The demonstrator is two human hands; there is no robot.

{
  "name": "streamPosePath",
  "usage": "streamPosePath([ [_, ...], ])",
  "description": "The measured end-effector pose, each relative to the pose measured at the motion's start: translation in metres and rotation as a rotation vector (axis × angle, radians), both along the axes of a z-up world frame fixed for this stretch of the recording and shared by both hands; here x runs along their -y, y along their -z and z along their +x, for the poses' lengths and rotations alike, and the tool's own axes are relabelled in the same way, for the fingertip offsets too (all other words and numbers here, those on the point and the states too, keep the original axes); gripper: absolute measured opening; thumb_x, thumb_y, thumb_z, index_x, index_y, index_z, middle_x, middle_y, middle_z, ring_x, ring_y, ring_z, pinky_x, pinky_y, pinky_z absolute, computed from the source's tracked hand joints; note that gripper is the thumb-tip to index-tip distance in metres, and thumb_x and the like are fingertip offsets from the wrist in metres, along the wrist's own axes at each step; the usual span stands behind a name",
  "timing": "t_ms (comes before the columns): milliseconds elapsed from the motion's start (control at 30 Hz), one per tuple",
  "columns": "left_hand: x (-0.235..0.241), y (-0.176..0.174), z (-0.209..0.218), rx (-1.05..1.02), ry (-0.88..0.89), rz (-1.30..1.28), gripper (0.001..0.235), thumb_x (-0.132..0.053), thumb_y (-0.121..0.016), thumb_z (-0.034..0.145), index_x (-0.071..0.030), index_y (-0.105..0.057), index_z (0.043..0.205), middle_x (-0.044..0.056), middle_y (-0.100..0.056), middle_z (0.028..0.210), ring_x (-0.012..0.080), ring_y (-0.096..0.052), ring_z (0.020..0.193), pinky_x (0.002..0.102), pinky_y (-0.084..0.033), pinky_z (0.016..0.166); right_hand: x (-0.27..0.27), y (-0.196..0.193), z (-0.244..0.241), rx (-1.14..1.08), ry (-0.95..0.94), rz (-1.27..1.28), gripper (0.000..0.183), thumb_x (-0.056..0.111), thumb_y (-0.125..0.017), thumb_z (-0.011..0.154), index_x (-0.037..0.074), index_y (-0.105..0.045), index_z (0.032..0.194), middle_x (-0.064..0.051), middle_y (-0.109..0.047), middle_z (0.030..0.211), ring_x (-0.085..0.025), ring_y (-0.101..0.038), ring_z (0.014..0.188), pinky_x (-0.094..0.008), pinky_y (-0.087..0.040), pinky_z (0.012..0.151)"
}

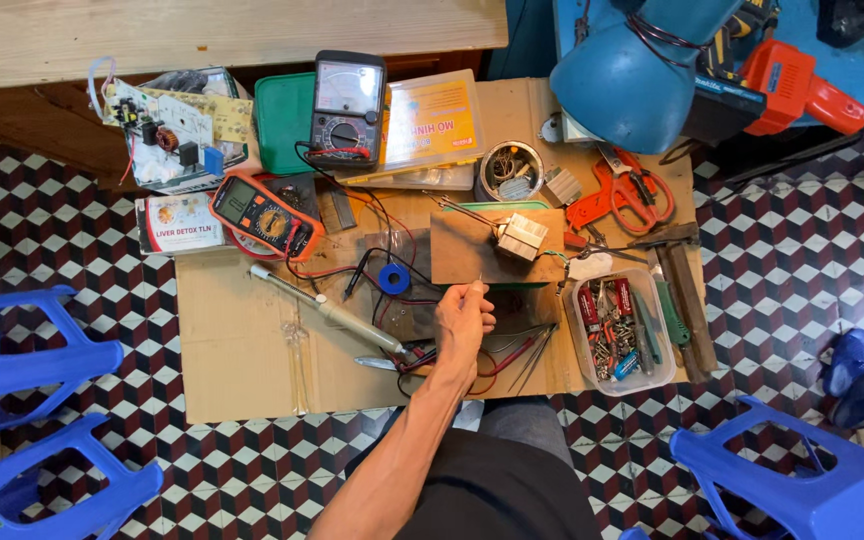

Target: The person works at a cluttered workbench, using a screwdriver to adjust a small white electrical component and then using a soldering iron to solder wires on the component. The person handles the component and wires throughout the process.

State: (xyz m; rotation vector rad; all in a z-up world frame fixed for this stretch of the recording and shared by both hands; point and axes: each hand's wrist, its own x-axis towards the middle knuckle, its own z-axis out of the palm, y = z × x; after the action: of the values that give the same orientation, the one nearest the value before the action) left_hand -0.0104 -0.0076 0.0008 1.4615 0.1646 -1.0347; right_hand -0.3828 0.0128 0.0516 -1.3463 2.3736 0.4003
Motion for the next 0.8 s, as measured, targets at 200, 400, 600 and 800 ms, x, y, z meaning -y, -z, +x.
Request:
streamPosePath([
  [200, -0.01, 0.004, 0.003, -0.019, 0.066, -0.072, 0.029, -0.031, -0.058, 0.1, -0.003, -0.065, 0.104, 0.006, -0.071, 0.078, 0.0086, -0.046, 0.053, 0.026, -0.038, 0.048, 0.008, -0.021, 0.0, 0.17, 0.021, -0.033, 0.037, 0.014, -0.057, 0.101, 0.007, -0.063, 0.138, -0.008, -0.069, 0.089, -0.012, -0.055, 0.068, -0.026, -0.045, 0.06],
  [400, -0.002, 0.008, -0.002, 0.028, 0.033, -0.026, 0.03, -0.032, -0.06, 0.101, -0.002, -0.066, 0.105, 0.006, -0.064, 0.075, 0.0082, -0.049, 0.055, 0.025, -0.043, 0.049, 0.038, -0.023, 0.071, 0.698, -0.178, -0.063, 0.035, 0.017, -0.059, 0.101, 0.008, -0.067, 0.135, -0.006, -0.071, 0.086, -0.009, -0.051, 0.063, -0.024, -0.042, 0.055],
  [600, -0.005, -0.01, -0.003, 0.044, 0.023, -0.003, 0.028, -0.03, -0.057, 0.1, -0.004, -0.065, 0.1, 0.002, -0.063, 0.071, 0.011, -0.053, 0.055, 0.029, -0.044, 0.049, 0.055, -0.027, 0.212, 1.029, -0.576, -0.174, 0.036, 0.014, -0.056, 0.102, 0.012, -0.064, 0.137, -0.003, -0.069, 0.09, -0.009, -0.056, 0.07, -0.025, -0.046, 0.062],
  [800, -0.005, -0.023, -0.008, 0.29, -0.009, 0.025, 0.033, -0.03, -0.058, 0.102, -0.002, -0.065, 0.088, 0.002, -0.061, 0.067, 0.0109, -0.055, 0.06, 0.03, -0.044, 0.055, 0.068, -0.024, 0.269, 1.198, -0.832, -0.286, 0.036, 0.003, -0.057, 0.1, 0.009, -0.065, 0.135, -0.005, -0.064, 0.091, -0.01, -0.062, 0.084, -0.024, -0.05, 0.075],
])
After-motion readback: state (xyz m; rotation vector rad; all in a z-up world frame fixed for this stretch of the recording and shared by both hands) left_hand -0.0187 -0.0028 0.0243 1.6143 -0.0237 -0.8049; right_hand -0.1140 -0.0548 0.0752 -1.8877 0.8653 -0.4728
